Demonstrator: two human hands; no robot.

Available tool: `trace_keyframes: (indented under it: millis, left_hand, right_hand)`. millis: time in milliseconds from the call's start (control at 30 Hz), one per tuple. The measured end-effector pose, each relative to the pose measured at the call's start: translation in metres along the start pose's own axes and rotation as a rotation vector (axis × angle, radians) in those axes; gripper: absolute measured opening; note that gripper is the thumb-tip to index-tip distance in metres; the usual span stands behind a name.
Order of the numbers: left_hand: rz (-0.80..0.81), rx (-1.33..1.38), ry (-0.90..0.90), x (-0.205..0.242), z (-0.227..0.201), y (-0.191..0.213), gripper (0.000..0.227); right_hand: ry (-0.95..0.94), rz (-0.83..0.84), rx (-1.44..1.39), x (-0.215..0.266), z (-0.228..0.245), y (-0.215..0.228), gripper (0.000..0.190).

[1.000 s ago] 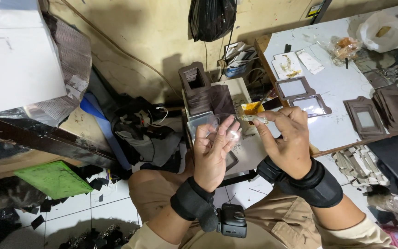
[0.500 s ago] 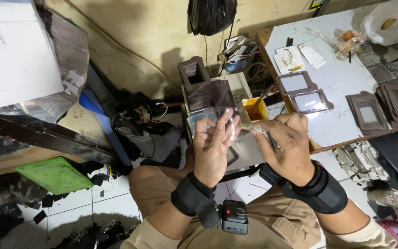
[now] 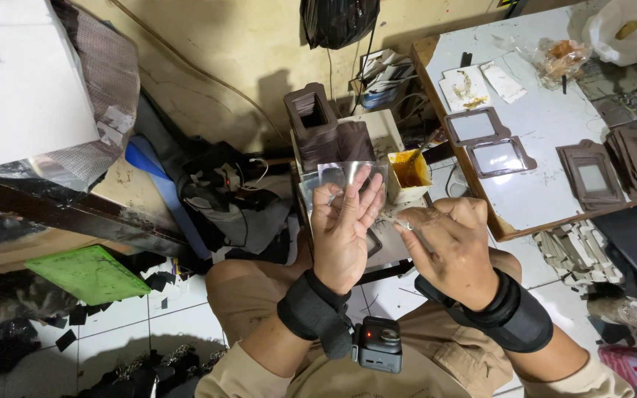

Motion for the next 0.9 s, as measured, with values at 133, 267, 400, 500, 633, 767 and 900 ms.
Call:
trace_keyframes:
  millis: [133, 267, 400, 500, 633, 767, 900]
  left_hand:
    - [0.027, 0.023, -0.034, -0.001, -0.001, 0.001, 0.013]
    - [0.006, -0.115, -0.054, -0.007, -0.002, 0.012, 0.009]
    - [-0.052, -0.350, -0.085, -0.023, 0.003, 0.038, 0.012]
    - [-0.123, -0.431, -0.084, -0.031, -0.005, 0.050, 0.021]
    - [-0.143, -0.457, -0.106, -0.039, -0.005, 0.061, 0.023]
    - [-0.191, -0.488, -0.208, -0.042, -0.005, 0.067, 0.032]
    - [-0.200, -0.530, -0.121, -0.035, -0.018, 0.050, 0.030]
  right_hand:
    - [-0.032, 0.029, -0.049, 0.013, -0.014, -0.004, 0.011]
    - [-0.167, -0.022, -0.184, 0.028, -0.054, 0.001, 0.012]
    - [-0.290, -0.088, -0.225, 0.038, -0.093, 0.002, 0.012]
    - [-0.396, -0.083, -0.279, 0.037, -0.107, -0.001, 0.010]
    - [-0.444, -0.041, -0.292, 0.046, -0.126, -0.027, 0.011]
    - [-0.469, -0.086, -0.371, 0.038, -0.115, -0.036, 0.012]
    - [-0.488, -0.025, -0.275, 0.041, -0.123, -0.039, 0.015]
Point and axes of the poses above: each hand's wrist, its own x-axis away from the middle knuckle, its own y-axis out of the back of the hand, z = x × y, the point moved 7 cm from there along -x, towards the middle knuckle, and after that the axes turned 5 degrees about y, right-handed, at the moved point
